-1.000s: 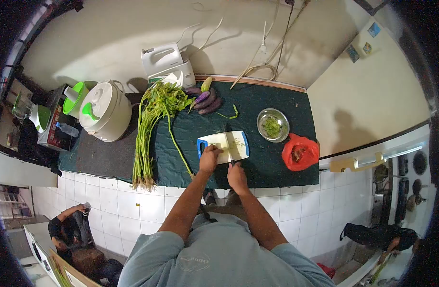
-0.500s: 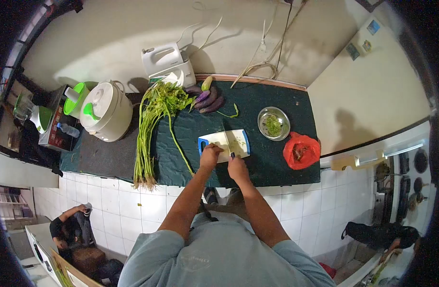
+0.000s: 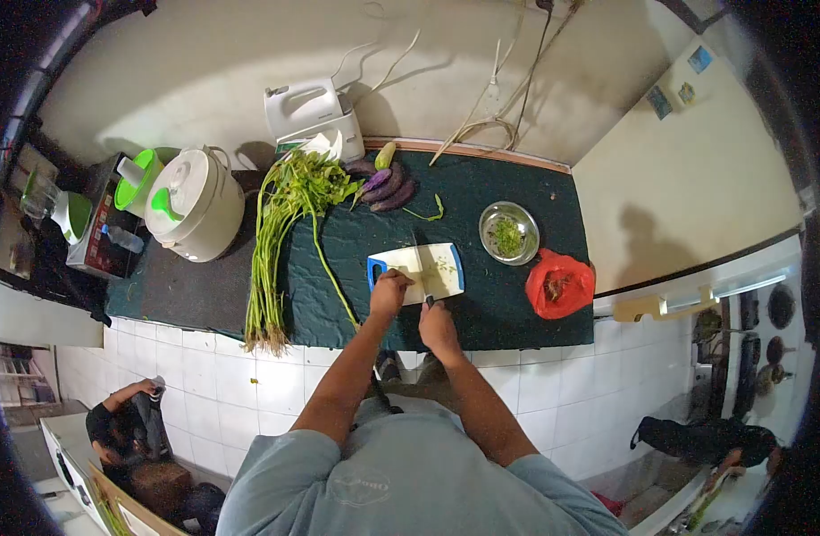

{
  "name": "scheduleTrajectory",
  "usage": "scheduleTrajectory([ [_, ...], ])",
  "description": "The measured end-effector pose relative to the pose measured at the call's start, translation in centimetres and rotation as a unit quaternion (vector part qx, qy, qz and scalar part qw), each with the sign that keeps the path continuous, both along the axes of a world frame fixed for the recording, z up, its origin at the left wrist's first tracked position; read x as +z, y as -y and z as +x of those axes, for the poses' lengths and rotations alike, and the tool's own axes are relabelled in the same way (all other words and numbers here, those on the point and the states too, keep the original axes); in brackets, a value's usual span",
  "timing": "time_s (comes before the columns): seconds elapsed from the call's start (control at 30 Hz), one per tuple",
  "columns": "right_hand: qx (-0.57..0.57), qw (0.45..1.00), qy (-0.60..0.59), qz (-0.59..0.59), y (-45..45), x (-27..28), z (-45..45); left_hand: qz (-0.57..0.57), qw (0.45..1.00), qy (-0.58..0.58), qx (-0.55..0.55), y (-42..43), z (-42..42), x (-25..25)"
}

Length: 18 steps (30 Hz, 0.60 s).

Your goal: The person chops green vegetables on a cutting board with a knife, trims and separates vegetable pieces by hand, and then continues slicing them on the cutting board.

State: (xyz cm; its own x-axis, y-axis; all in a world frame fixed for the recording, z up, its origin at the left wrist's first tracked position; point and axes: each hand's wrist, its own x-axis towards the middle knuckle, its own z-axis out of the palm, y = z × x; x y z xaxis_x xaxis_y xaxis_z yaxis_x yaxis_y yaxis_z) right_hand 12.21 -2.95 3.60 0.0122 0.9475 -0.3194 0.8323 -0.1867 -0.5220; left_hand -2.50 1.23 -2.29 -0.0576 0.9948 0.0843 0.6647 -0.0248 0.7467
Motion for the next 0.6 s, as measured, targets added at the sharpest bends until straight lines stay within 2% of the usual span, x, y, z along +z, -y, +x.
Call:
scheduleTrajectory([
  [0.1, -0.034, 0.999, -0.003, -0.002, 0.4, -1.2, -0.2, 0.038, 0.999, 0.005, -0.004, 0.4, 0.0, -0.3],
  [0.2, 0.023, 0.999, -0.022, 0.007, -2.0, -1.2, 0.0, 0.035, 0.999, 0.007, -0.006, 0.8, 0.0, 0.3],
  [0.3, 0.035, 0.999, -0.017, 0.012, -1.6, 0.4, -0.2, 0.066, 0.997, -0.037, -0.013, 0.8, -0.4, -0.6],
  [0.37, 0.011, 1.0, -0.004, -0.002, 0.2, -1.5, -0.3, 0.085, 0.994, -0.048, -0.04, 0.7, -0.5, -1.0],
  [0.43, -0.012, 1.0, 0.01, -0.018, 0.4, -1.6, -0.4, 0.068, 0.997, -0.03, -0.023, 0.8, -0.2, 0.2],
  [0.5, 0.006, 0.999, -0.021, 0.028, -0.5, -1.2, -0.5, 0.048, 0.999, -0.011, -0.006, 1.1, 0.0, 0.9],
  [0.6, 0.005, 0.999, -0.034, -0.005, -1.6, 0.4, -0.8, 0.032, 0.999, -0.01, -0.007, 0.5, -0.7, 0.2],
])
